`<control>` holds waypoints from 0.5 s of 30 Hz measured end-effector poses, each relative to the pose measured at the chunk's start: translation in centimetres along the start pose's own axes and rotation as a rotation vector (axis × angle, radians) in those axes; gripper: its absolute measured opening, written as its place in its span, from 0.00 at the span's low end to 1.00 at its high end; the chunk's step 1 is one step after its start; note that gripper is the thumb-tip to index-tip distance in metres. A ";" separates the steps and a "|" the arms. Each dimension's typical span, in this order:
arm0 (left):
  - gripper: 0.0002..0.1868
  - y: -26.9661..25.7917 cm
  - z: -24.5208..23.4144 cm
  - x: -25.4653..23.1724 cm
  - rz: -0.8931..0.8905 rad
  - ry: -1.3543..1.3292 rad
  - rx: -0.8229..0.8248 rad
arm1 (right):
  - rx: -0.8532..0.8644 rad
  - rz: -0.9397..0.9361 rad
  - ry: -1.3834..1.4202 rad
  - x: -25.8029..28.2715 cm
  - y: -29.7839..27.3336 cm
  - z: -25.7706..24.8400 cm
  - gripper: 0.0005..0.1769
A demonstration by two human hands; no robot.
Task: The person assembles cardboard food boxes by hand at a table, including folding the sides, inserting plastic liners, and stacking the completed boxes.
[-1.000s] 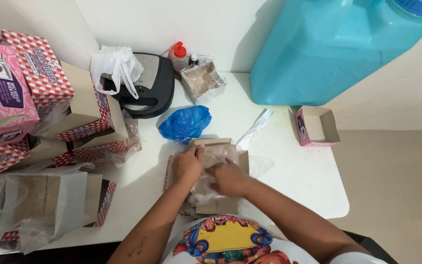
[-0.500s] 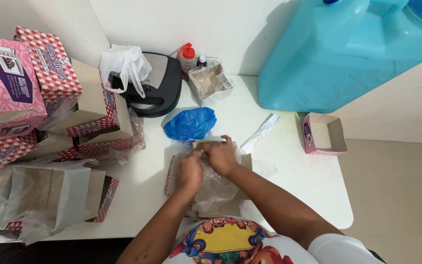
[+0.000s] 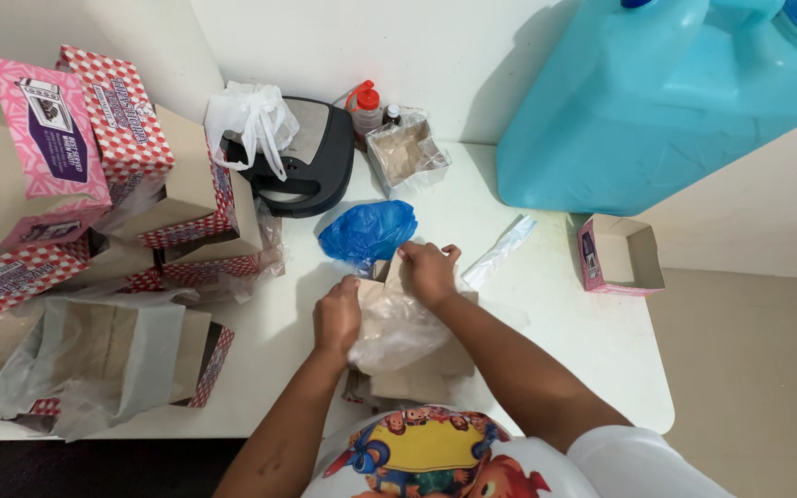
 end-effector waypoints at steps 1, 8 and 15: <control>0.09 -0.1 0.2 0.2 0.012 0.024 0.009 | 0.025 0.015 -0.057 0.2 0.1 0.2 0.10; 0.16 0.9 -3.5 -2.7 -0.114 -0.041 0.068 | -0.041 -0.109 -0.133 3.3 -1.1 -3.7 0.26; 0.37 -2.8 -4.7 -6.6 0.517 0.254 0.299 | 0.228 -0.292 -0.306 2.2 -9.1 -5.7 0.54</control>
Point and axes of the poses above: each hand's wrist, its own y-axis towards the middle knuckle, its own z-axis out of the palm, x = y × z, the point moved 2 cm from there along y, towards the middle knuckle, and after that the axes turned 9 degrees about -x, right-handed, at the moved point
